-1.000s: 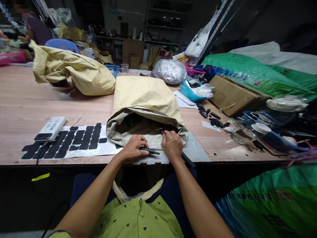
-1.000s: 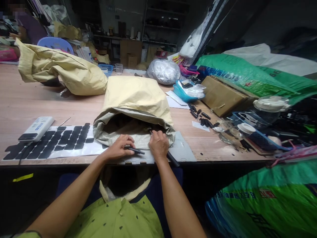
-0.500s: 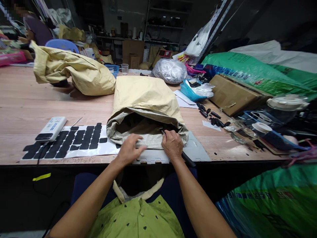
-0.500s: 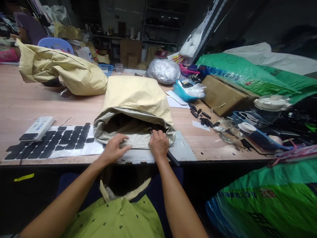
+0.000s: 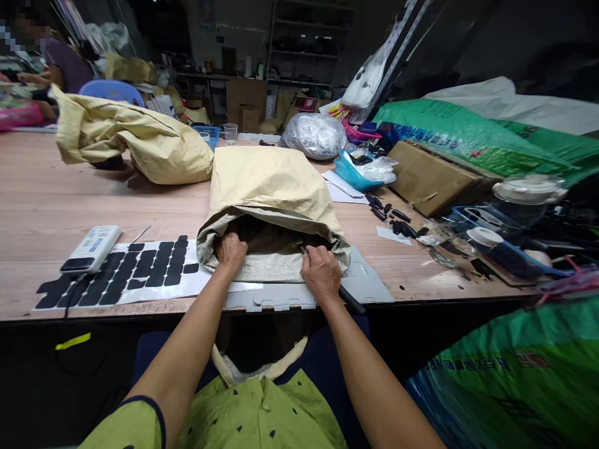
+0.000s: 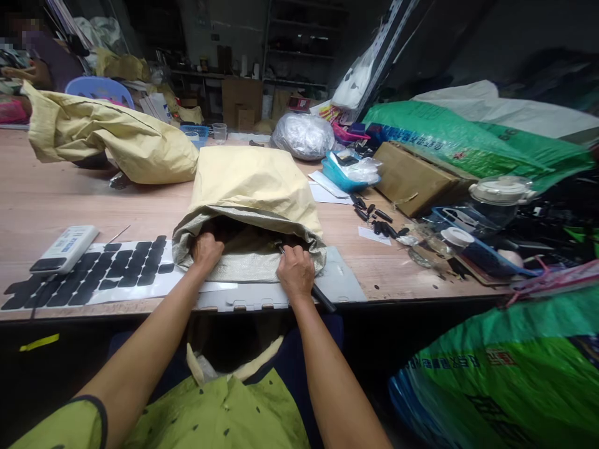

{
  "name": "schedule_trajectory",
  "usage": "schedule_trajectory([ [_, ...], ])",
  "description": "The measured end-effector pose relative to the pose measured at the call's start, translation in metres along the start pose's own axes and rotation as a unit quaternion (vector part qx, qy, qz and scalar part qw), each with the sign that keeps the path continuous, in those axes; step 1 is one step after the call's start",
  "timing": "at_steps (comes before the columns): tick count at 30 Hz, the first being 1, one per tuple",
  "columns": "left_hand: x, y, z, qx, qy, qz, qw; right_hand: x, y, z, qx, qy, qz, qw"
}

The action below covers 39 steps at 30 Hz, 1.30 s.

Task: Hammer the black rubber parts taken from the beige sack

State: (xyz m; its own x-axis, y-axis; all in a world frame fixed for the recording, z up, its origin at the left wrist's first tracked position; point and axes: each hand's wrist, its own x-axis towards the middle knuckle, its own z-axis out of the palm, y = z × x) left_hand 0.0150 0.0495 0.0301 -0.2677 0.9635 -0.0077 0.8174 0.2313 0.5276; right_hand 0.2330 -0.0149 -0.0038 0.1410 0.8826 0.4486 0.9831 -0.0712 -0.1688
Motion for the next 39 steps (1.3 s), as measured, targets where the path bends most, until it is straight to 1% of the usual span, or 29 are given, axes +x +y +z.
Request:
schedule_trajectory([
  [2, -0.009, 0.001, -0.003, -0.019, 0.037, 0.027, 0.999, 0.000, 0.000, 0.000, -0.001, 0.002, 0.001, 1.000],
  [4, -0.020, 0.002, -0.005, -0.079, 0.059, 0.093, 0.991, 0.000, 0.000, 0.001, -0.003, 0.006, -0.001, 1.000],
  [5, -0.025, 0.002, -0.004, -0.110, 0.049, 0.128, 0.984, 0.000, 0.001, 0.001, -0.004, 0.007, -0.003, 1.000],
  [7, -0.035, 0.002, -0.001, -0.149, -0.008, 0.199, 0.969, 0.000, 0.001, 0.001, -0.004, 0.009, -0.007, 1.000],
  [9, -0.042, 0.002, 0.004, -0.139, -0.069, 0.260, 0.953, 0.000, 0.001, 0.001, -0.003, 0.007, -0.006, 1.000],
  [11, -0.044, 0.001, 0.009, -0.104, -0.102, 0.290, 0.946, 0.000, 0.000, 0.000, -0.001, 0.002, -0.001, 1.000],
  [13, -0.044, 0.000, 0.013, -0.079, -0.112, 0.292, 0.947, 0.000, -0.001, -0.001, 0.000, -0.003, 0.005, 1.000],
  [19, -0.041, -0.002, 0.014, -0.070, -0.132, 0.280, 0.948, 0.000, 0.000, -0.002, 0.004, -0.020, 0.009, 1.000],
  [23, -0.041, -0.001, 0.013, -0.064, -0.136, 0.266, 0.952, 0.002, 0.005, -0.005, 0.051, -0.042, 0.015, 0.998],
  [25, -0.042, 0.001, 0.013, -0.067, -0.140, 0.252, 0.955, 0.001, 0.006, -0.010, 0.089, -0.034, 0.026, 0.995],
  [28, -0.041, 0.004, 0.014, -0.072, -0.151, 0.214, 0.962, -0.006, 0.002, -0.020, 0.145, 0.005, 0.042, 0.989],
  [30, -0.040, 0.007, 0.015, -0.078, -0.158, 0.189, 0.966, -0.011, -0.004, -0.026, 0.191, 0.016, 0.031, 0.981],
  [34, -0.040, 0.009, 0.016, -0.081, -0.157, 0.174, 0.969, -0.019, -0.019, -0.034, 0.274, -0.014, -0.015, 0.962],
  [36, -0.040, 0.009, 0.015, -0.079, -0.154, 0.179, 0.969, -0.021, -0.023, -0.034, 0.290, -0.024, -0.024, 0.956],
  [39, -0.041, 0.009, 0.015, -0.078, -0.151, 0.184, 0.968, -0.023, -0.026, -0.030, 0.287, -0.044, -0.029, 0.957],
])
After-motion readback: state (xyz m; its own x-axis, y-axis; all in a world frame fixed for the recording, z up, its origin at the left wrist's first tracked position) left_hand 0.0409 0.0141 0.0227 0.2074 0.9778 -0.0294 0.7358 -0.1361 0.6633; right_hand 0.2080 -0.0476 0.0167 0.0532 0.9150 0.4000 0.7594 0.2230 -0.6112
